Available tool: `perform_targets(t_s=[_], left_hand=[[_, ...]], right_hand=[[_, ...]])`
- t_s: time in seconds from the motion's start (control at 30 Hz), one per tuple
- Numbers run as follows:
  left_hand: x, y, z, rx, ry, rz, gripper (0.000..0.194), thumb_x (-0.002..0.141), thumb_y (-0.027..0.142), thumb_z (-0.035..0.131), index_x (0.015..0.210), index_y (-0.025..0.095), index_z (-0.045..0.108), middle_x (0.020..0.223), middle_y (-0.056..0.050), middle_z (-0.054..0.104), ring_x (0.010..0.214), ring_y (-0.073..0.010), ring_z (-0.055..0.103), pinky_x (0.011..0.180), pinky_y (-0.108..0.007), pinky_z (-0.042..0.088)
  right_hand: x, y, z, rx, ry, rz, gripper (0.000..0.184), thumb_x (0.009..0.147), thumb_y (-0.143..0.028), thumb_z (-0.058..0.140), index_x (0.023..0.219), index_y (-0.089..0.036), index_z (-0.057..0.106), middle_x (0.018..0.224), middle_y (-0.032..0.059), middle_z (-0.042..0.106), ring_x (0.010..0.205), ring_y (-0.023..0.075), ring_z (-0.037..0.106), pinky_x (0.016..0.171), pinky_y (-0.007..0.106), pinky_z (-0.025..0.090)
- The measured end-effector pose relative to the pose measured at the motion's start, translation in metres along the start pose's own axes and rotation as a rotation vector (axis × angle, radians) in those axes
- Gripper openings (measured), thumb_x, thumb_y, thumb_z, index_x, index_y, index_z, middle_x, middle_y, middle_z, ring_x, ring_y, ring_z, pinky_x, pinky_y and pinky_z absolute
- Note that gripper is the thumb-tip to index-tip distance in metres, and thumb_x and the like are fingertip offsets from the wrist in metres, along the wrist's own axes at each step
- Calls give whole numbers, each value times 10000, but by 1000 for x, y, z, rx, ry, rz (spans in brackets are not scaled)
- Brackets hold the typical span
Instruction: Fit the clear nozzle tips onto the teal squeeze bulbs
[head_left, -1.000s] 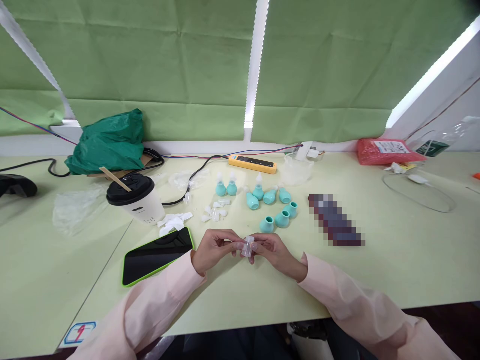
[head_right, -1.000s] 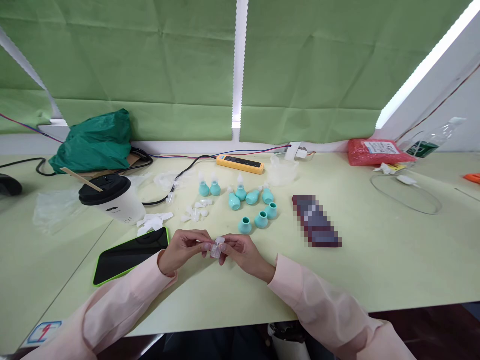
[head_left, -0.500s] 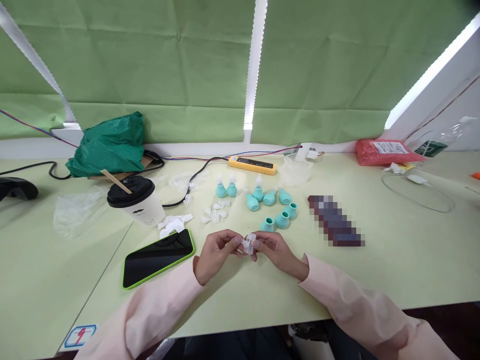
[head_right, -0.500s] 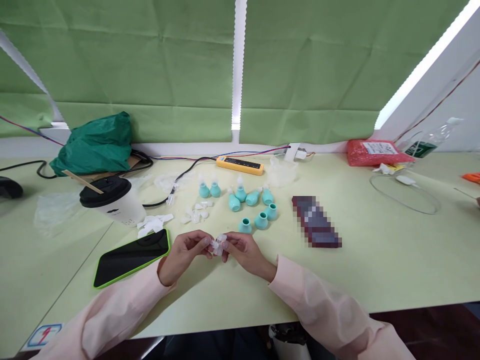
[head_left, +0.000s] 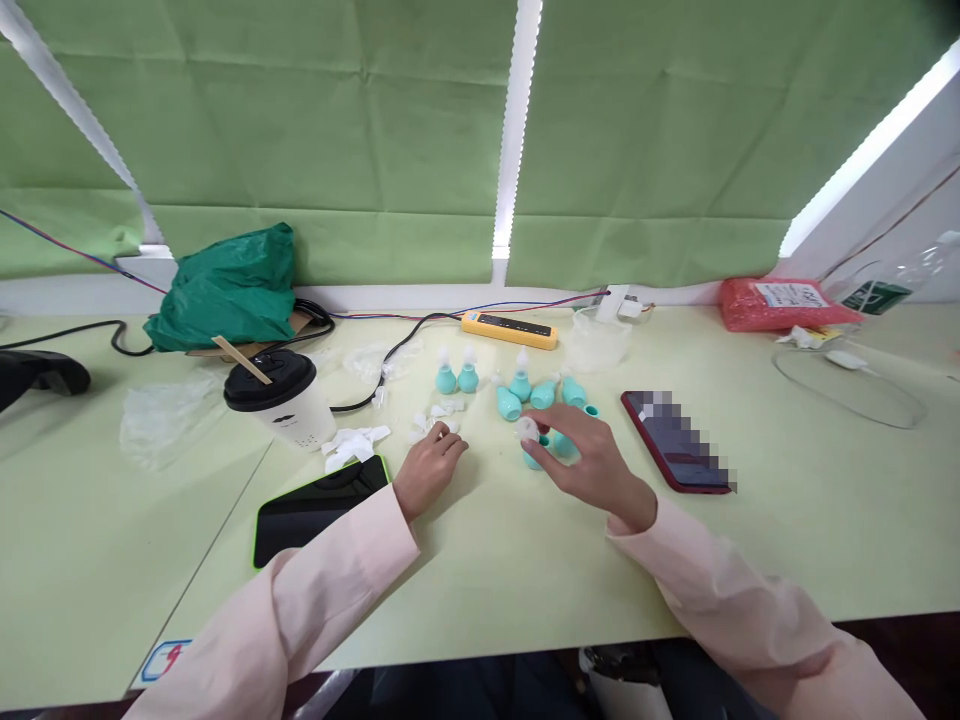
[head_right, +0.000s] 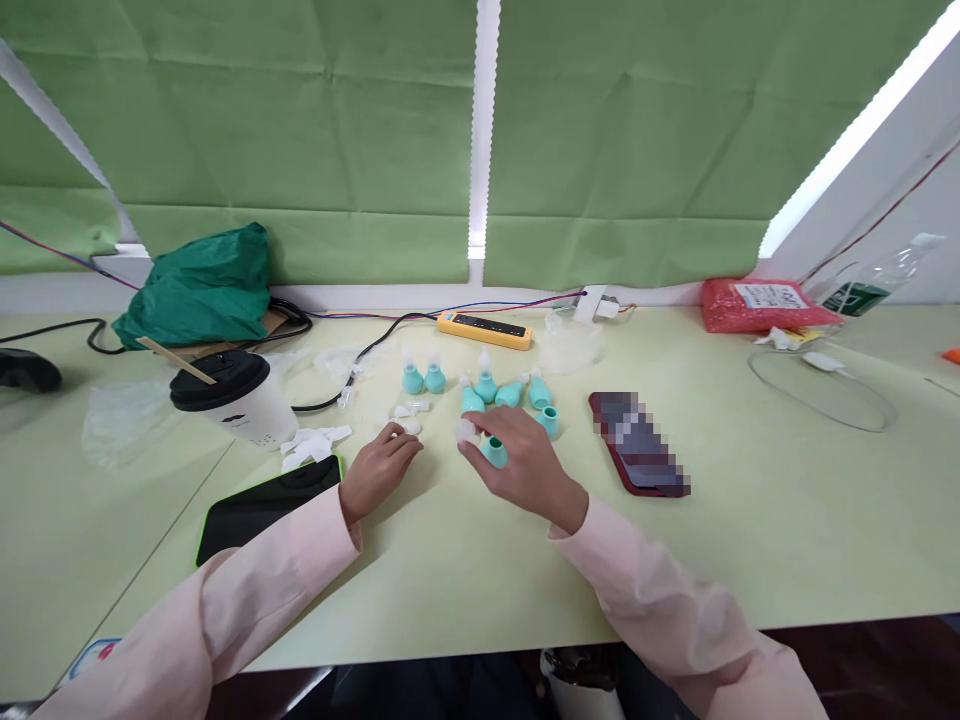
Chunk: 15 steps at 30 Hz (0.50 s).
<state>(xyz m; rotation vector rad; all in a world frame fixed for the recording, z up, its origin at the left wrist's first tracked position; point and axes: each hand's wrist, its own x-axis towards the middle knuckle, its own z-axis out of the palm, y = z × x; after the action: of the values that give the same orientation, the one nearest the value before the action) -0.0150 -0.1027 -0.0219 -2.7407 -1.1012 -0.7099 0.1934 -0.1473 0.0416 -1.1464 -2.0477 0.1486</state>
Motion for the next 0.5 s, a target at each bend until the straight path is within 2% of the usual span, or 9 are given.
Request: perform_targets(t_s=[0.1,0.23,0.37,0.43,0.5], left_hand=[[4,-4,4,279,-131,101,228,758,-3,338,833,112,520,717,-88,567,828,-214,461,609,-299,417],[9,-8,4,359,-184,110,174,737,3,382,772,97,524,707,-97,544,827,-235,460,609,-305,402],[9,-9,4,413,-180,63,222,741,-13,345,859,67,514,790,-132,533,849,-251,457,613,-320,394],[10,-7,1,429,-178,45,239,748,-5,337,909,64,500,805,-136,530,862,-252,454,624,-326,391],[13,-4,-3,438,-183,36,247,758,18,340,950,78,485,815,-128,530,864,-248,454,629,-328,388]], right_hand=[[15,1,6,-344,-174,-23,261,798,-320,407,960,-162,537,753,71,571,747,196,497,677,328,349],[25,-1,32,-664,-363,-3,236,817,-289,376,879,-149,556,796,113,561,793,247,481,687,381,299],[25,-2,55,-712,-433,38,204,813,-233,390,783,-114,554,775,125,559,779,253,489,649,360,304],[25,-3,57,-701,-423,30,208,820,-228,380,803,-109,549,768,121,563,773,246,495,626,336,313],[27,-2,50,-684,-404,11,225,836,-219,344,843,-125,549,780,109,570,775,229,501,619,316,319]])
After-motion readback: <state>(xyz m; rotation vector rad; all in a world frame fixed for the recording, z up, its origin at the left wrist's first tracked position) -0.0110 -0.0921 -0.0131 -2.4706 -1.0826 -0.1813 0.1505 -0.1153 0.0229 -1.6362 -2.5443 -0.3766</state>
